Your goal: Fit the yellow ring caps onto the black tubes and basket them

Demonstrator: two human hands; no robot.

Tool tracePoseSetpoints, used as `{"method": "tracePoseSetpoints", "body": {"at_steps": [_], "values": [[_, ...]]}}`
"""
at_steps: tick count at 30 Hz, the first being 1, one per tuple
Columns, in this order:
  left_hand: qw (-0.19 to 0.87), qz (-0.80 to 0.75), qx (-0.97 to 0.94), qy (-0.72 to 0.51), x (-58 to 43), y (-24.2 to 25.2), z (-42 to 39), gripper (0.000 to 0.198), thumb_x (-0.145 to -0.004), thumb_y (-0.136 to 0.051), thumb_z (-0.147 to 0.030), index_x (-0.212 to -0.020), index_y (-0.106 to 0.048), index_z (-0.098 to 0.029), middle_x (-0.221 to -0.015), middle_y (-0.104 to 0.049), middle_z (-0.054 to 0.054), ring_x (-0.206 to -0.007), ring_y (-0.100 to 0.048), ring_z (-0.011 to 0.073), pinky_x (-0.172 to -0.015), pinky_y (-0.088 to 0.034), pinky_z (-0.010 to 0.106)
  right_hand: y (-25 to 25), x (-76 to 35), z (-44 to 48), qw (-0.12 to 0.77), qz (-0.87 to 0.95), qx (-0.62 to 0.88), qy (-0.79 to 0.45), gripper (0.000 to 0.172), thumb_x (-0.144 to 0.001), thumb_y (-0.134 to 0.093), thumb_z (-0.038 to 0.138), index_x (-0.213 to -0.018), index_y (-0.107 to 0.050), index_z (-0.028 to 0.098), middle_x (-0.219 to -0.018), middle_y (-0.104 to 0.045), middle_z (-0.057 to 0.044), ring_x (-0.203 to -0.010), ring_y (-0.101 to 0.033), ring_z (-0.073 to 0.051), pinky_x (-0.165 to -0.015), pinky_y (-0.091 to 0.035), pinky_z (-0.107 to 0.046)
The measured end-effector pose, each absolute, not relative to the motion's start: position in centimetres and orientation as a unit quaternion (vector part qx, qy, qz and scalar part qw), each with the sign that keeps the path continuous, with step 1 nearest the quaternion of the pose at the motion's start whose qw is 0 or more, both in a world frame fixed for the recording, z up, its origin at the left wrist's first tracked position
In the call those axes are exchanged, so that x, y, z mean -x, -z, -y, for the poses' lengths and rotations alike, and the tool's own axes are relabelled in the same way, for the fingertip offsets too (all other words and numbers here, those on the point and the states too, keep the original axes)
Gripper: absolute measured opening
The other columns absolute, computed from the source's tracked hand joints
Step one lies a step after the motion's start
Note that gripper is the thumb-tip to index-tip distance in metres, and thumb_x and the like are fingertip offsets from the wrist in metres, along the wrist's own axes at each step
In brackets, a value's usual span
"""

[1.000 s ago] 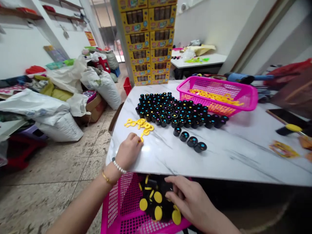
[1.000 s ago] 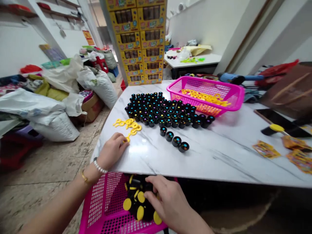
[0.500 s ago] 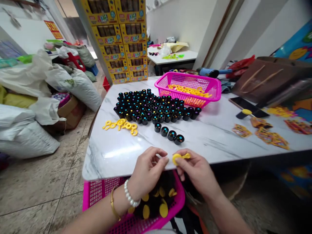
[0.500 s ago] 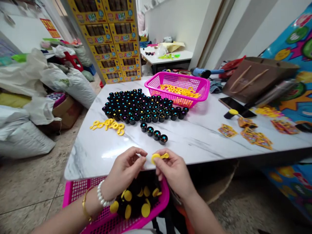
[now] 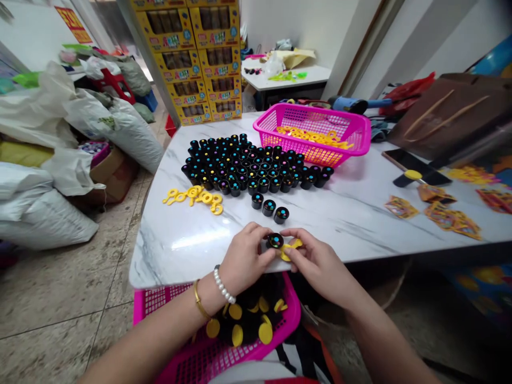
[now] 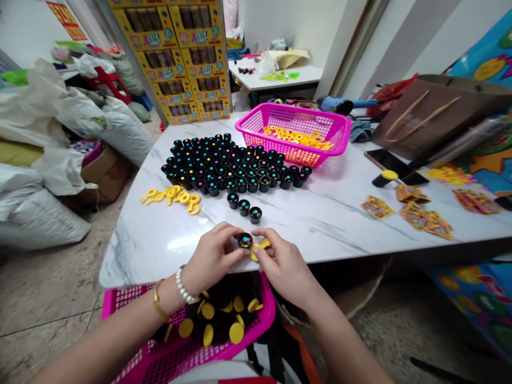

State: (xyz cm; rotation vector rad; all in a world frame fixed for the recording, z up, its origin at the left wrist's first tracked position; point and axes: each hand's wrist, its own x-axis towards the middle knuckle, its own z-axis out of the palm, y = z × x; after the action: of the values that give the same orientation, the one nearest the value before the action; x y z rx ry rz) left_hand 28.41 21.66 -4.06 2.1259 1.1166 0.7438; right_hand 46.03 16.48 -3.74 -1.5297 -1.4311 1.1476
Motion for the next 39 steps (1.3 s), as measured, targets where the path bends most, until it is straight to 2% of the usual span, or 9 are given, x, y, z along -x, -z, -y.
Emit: {"method": "tracePoseSetpoints", "body": {"at_steps": [5,14,19,22,25,27,31,35,39], "values": [[0.292,-0.440,-0.804,-0.276,-24.5,4.2,-20.6,0.026,-0.078,-0.067,-0.020,-0.102,-0.060,-0.019,-0.090,-0.056,0.001,-0.068,-0.052,0.0108,-0.064,-0.043,0.024,2.7,-44.1,-16.3,0.421,0.484,0.539,-0.545,0.022,-0.083,-0.063,0.035,-0.096,-0.061,0.017,-0.059,-0.061,0.002,-0.044,-0.049,-0.008,-0.041,-0.036,-0.018],[0.301,-0.430,-0.798,-0.294,-23.9,4.4,-20.2,0.030,-0.076,-0.066,-0.012,-0.104,-0.064,-0.021,-0.080,-0.057,-0.001,-0.071,-0.052,0.0113,-0.066,-0.042,0.023,3.4,-40.8,-19.1,0.378,0.463,0.552,-0.582,0.022,-0.081,-0.065,0.033,-0.094,-0.059,0.017,-0.039,-0.047,0.009,-0.029,-0.037,-0.005,-0.030,-0.027,-0.014],[0.476,-0.439,-0.718,-0.257,-23.8,3.1,-20.4,0.019,-0.084,-0.059,-0.030,-0.098,-0.064,-0.017,-0.071,-0.059,-0.001,-0.057,-0.049,0.0086,-0.053,-0.039,0.020,3.2,-41.3,-19.0,0.327,0.481,0.548,-0.601,0.022,-0.084,-0.059,0.038,-0.092,-0.054,0.018,-0.036,-0.048,0.009,-0.025,-0.036,-0.006,-0.027,-0.025,-0.013],[0.568,-0.470,-0.628,-0.251,-24.2,3.0,-20.8,0.026,-0.088,-0.052,-0.038,-0.078,-0.058,-0.015,-0.056,-0.052,-0.004,-0.045,-0.044,0.0066,-0.042,-0.032,0.017,3.1,-41.6,-19.2,0.314,0.480,0.541,-0.615,0.021,-0.084,-0.058,0.038,-0.091,-0.052,0.019,-0.035,-0.048,0.010,-0.025,-0.037,-0.007,-0.026,-0.027,-0.013],[0.601,-0.467,-0.601,-0.245,-24.3,3.3,-21.1,0.029,-0.089,-0.050,-0.037,-0.070,-0.053,-0.016,-0.049,-0.046,-0.006,-0.039,-0.040,0.0057,-0.039,-0.028,0.016,3.2,-41.5,-19.3,0.324,0.475,0.541,-0.614,0.020,-0.083,-0.060,0.037,-0.090,-0.051,0.020,-0.037,-0.048,0.010,-0.026,-0.038,-0.007,-0.026,-0.028,-0.013],[0.579,-0.463,-0.619,-0.259,-24.2,3.5,-20.8,0.028,-0.090,-0.048,-0.037,-0.075,-0.056,-0.015,-0.052,-0.048,-0.005,-0.043,-0.042,0.0062,-0.041,-0.031,0.017,3.4,-41.2,-19.2,0.343,0.468,0.546,-0.605,0.022,-0.081,-0.062,0.036,-0.089,-0.050,0.020,-0.042,-0.049,0.010,-0.028,-0.040,-0.006,-0.026,-0.030,-0.013],[0.490,-0.425,-0.707,-0.282,-23.9,3.7,-20.1,0.022,-0.087,-0.056,-0.028,-0.107,-0.061,-0.020,-0.069,-0.058,-0.003,-0.056,-0.049,0.0085,-0.053,-0.038,0.019,3.6,-41.0,-18.9,0.396,0.461,0.542,-0.580,0.025,-0.077,-0.068,0.035,-0.088,-0.051,0.020,-0.052,-0.053,0.009,-0.034,-0.044,-0.005,-0.029,-0.034,-0.012],[0.393,-0.408,-0.775,-0.280,-24.2,3.8,-19.8,0.018,-0.079,-0.059,-0.011,-0.093,-0.065,-0.019,-0.078,-0.064,-0.002,-0.067,-0.054,0.0110,-0.065,-0.040,0.022,3.5,-41.6,-18.9,0.390,0.458,0.514,-0.611,0.021,-0.079,-0.067,0.032,-0.082,-0.051,0.019,-0.041,-0.051,0.010,-0.027,-0.037,-0.003,-0.027,-0.025,-0.011],[0.365,-0.414,-0.789,-0.271,-24.6,4.0,-19.9,0.013,-0.080,-0.059,-0.011,-0.090,-0.065,-0.018,-0.077,-0.064,-0.001,-0.071,-0.056,0.0131,-0.066,-0.040,0.023,3.1,-41.9,-19.0,0.386,0.447,0.515,-0.621,0.020,-0.078,-0.067,0.031,-0.077,-0.052,0.018,-0.036,-0.051,0.008,-0.024,-0.035,-0.004,-0.026,-0.022,-0.011]]}}
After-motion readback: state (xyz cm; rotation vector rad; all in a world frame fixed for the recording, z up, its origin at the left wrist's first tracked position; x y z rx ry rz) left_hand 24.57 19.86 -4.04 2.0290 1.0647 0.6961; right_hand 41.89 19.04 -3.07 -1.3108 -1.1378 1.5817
